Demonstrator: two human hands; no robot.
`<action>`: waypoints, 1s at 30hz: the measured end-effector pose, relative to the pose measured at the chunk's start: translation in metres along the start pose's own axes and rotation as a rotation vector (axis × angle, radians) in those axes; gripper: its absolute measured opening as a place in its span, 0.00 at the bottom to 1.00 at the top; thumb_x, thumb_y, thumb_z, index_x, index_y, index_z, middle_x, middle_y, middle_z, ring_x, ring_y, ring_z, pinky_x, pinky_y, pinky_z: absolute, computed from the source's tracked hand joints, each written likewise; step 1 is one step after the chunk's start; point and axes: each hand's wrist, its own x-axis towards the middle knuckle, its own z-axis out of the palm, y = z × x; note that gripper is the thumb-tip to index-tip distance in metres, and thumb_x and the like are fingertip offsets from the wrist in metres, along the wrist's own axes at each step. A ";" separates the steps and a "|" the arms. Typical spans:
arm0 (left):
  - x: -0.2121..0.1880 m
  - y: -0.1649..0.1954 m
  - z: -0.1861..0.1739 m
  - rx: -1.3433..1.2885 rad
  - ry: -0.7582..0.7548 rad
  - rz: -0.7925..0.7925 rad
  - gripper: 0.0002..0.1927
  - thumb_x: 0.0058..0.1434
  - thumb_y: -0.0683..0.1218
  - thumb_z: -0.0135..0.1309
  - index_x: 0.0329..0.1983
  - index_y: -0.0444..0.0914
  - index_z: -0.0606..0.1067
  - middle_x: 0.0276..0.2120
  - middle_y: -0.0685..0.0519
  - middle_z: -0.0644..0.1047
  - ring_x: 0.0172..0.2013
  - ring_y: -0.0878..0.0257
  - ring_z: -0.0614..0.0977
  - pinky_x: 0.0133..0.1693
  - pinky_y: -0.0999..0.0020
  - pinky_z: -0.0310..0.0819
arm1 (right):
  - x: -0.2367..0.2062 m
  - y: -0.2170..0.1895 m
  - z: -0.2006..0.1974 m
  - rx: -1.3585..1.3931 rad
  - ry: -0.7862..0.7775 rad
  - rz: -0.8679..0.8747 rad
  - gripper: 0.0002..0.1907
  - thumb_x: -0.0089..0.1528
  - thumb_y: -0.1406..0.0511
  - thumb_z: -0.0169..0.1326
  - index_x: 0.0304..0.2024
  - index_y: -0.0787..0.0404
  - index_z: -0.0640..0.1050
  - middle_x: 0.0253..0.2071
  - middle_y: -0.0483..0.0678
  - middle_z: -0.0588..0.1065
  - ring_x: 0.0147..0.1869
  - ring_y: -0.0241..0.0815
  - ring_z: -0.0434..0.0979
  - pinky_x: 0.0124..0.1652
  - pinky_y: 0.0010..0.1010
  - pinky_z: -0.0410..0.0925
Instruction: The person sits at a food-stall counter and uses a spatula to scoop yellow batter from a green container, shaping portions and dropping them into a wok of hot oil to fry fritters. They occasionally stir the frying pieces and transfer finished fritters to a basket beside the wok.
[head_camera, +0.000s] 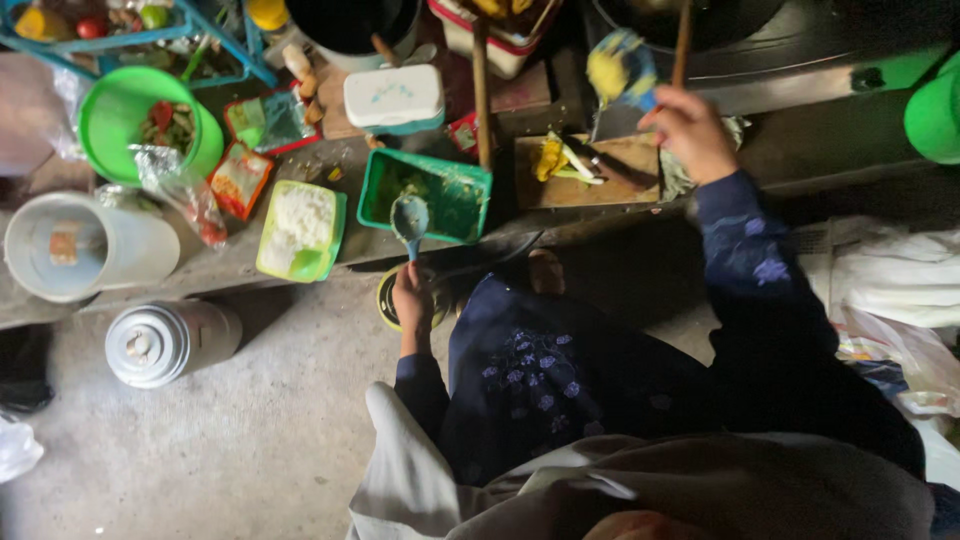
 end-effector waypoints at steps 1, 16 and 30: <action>0.002 0.002 0.006 0.047 0.034 0.056 0.19 0.75 0.53 0.44 0.50 0.35 0.79 0.31 0.53 0.80 0.31 0.65 0.79 0.36 0.67 0.73 | 0.014 -0.003 -0.023 0.019 0.078 -0.037 0.22 0.68 0.66 0.52 0.65 0.63 0.72 0.44 0.44 0.79 0.34 0.28 0.73 0.35 0.21 0.68; 0.004 0.064 0.083 -0.063 0.279 -0.128 0.19 0.74 0.53 0.44 0.51 0.37 0.79 0.32 0.60 0.78 0.30 0.73 0.73 0.34 0.75 0.68 | 0.132 -0.038 -0.130 -1.037 0.450 -0.339 0.11 0.61 0.70 0.58 0.47 0.62 0.82 0.46 0.65 0.78 0.50 0.66 0.77 0.46 0.50 0.71; -0.001 0.063 0.104 -0.059 0.306 -0.146 0.20 0.76 0.52 0.43 0.53 0.35 0.79 0.29 0.56 0.75 0.29 0.69 0.71 0.33 0.71 0.65 | 0.160 -0.028 -0.154 0.094 0.304 0.027 0.18 0.67 0.66 0.58 0.59 0.54 0.73 0.43 0.44 0.78 0.34 0.38 0.81 0.30 0.33 0.73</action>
